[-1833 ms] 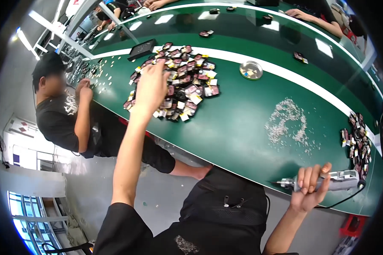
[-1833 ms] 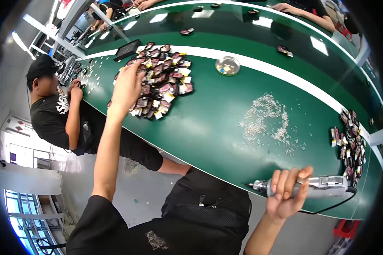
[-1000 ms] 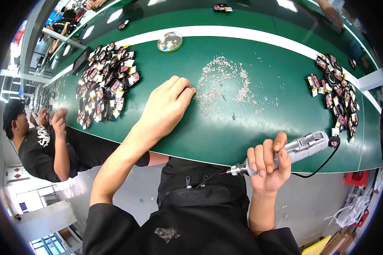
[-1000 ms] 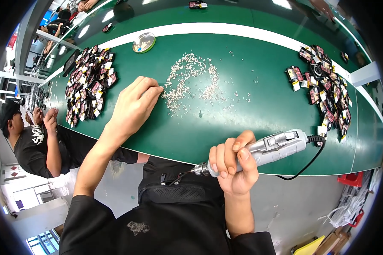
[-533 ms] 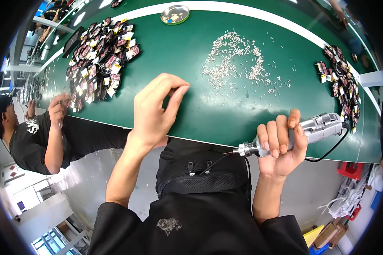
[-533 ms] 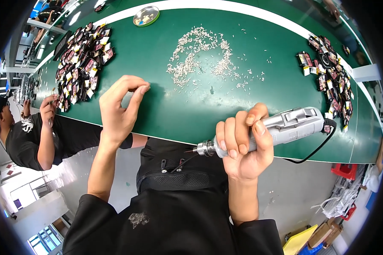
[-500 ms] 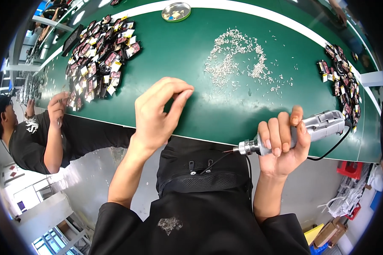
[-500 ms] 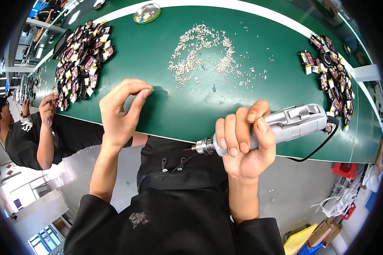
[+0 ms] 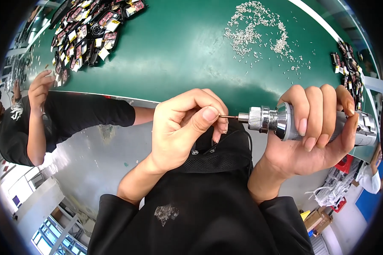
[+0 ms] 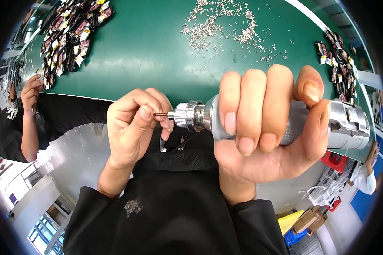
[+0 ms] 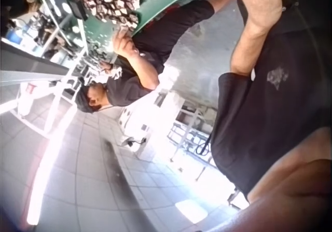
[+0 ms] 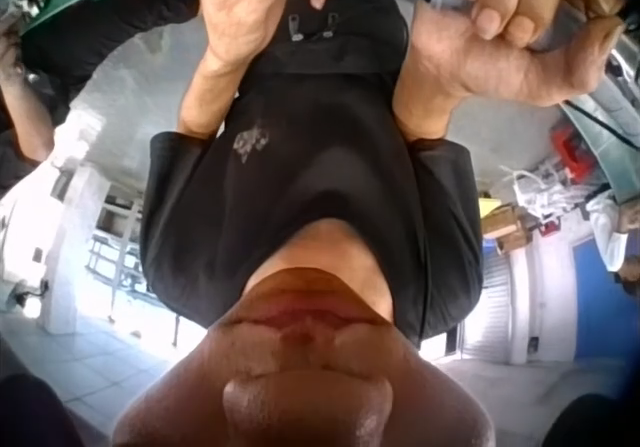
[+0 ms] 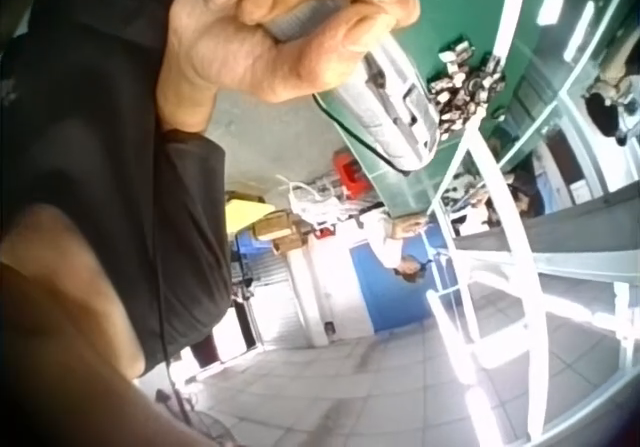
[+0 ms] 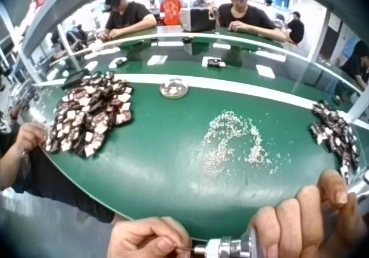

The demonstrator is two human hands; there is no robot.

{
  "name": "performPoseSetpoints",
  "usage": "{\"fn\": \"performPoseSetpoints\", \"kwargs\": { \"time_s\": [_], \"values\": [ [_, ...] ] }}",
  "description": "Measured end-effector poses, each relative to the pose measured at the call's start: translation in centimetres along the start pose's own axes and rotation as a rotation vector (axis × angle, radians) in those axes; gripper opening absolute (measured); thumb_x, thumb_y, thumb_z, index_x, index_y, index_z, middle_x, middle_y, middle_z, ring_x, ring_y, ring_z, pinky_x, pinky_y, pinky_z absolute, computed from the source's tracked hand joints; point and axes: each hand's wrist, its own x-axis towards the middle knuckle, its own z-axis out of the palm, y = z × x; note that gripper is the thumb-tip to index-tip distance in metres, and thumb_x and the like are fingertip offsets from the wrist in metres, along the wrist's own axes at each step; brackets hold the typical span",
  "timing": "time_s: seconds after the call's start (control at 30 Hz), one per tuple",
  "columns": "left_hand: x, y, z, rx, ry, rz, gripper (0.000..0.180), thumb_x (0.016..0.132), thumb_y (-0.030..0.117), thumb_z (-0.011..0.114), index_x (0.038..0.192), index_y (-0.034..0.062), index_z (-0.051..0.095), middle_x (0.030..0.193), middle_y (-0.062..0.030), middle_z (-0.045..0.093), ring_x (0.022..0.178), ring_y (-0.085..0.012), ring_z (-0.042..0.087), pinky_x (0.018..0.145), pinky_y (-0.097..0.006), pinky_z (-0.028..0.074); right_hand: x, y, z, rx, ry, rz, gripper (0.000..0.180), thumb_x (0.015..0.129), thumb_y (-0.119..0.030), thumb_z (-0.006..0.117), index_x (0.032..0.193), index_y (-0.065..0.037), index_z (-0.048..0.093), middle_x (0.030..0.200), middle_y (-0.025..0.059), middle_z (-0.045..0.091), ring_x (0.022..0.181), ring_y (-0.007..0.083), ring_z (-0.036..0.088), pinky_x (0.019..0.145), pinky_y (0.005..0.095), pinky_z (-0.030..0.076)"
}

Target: Using an electric screwdriver to assemble small plastic or electronic components on a factory assembly line.

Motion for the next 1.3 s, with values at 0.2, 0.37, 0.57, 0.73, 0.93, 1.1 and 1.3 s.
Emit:
{"fn": "performPoseSetpoints", "kwargs": {
  "time_s": [0.2,0.37,0.57,0.73,0.93,1.1,1.3],
  "values": [
    [-0.3,-0.4,-0.1,-0.033,-0.002,0.007,0.023,0.095,0.013,0.048,0.083,-0.0067,0.051,0.076,-0.0136,0.051,0.062,-0.0157,0.051,0.049,-0.026,0.046,-0.1,0.0,-0.1,0.012,0.041,-0.002,0.009,0.087,-0.015,0.053,0.086,-0.006,0.052,0.049,-0.0051,0.037,0.042,0.0063,0.036,0.053,0.0236,0.034],
    [-0.1,-0.3,-0.2,0.003,-0.014,-0.006,0.024,0.095,0.013,0.048,0.082,-0.0067,0.051,0.074,-0.0132,0.051,0.06,-0.0152,0.049,0.049,-0.026,0.045,-0.1,0.0,-0.2,0.003,0.045,0.021,0.009,0.087,-0.015,0.053,0.086,-0.006,0.051,0.049,-0.0048,0.037,0.042,0.0067,0.036,0.053,0.0239,0.035],
    [0.2,0.6,-0.9,0.085,-0.102,-0.036,0.025,0.093,0.014,0.051,0.078,-0.0051,0.053,0.071,-0.0119,0.054,0.057,-0.0138,0.047,0.05,-0.024,0.042,0.0,-0.2,-0.6,0.019,0.017,0.07,0.009,0.087,-0.015,0.052,0.088,-0.005,0.05,0.049,-0.0048,0.037,0.04,0.0062,0.037,0.051,0.0237,0.034],
    [0.5,1.1,-1.1,0.493,-0.191,0.003,0.012,0.084,0.0,0.056,0.074,-0.0056,0.055,0.07,-0.0112,0.056,0.058,-0.0137,0.05,0.053,-0.024,0.042,-0.4,-0.7,-0.9,-0.118,-0.035,0.121,0.011,0.088,-0.015,0.052,0.089,-0.005,0.05,0.049,-0.0049,0.037,0.04,0.005,0.036,0.05,0.0233,0.033],
    [1.2,1.2,-0.4,0.69,-0.23,0.018,0.008,0.082,-0.004,0.055,0.074,-0.007,0.057,0.073,-0.0128,0.06,0.063,-0.0159,0.055,0.057,-0.025,0.044,-0.1,-0.6,-2.3,-0.111,-0.023,0.093,0.013,0.09,-0.016,0.049,0.091,-0.003,0.05,0.051,-0.0043,0.037,0.041,0.0054,0.034,0.05,0.0232,0.033],
    [2.9,2.1,-1.3,0.928,-0.091,0.204,0.02,0.09,0.005,0.048,0.089,-0.0076,0.064,0.085,-0.0146,0.064,0.064,-0.0147,0.056,0.056,-0.023,0.044,1.1,-0.3,-3.0,-0.027,0.025,0.022,0.013,0.091,-0.016,0.048,0.091,-0.003,0.05,0.052,-0.0043,0.035,0.042,0.0055,0.034,0.051,0.0231,0.033],
    [7.6,9.5,-7.5,1.125,0.294,0.247,0.015,0.088,0.007,0.058,0.077,-0.0032,0.062,0.072,-0.0053,0.062,0.064,-0.0074,0.054,0.054,-0.02,0.041,1.3,0.2,-3.0,-0.116,0.263,-0.029,0.014,0.093,-0.02,0.043,0.087,-0.008,0.041,0.05,-0.0038,0.031,0.039,0.0075,0.03,0.046,0.0251,0.032]
  ]
}}
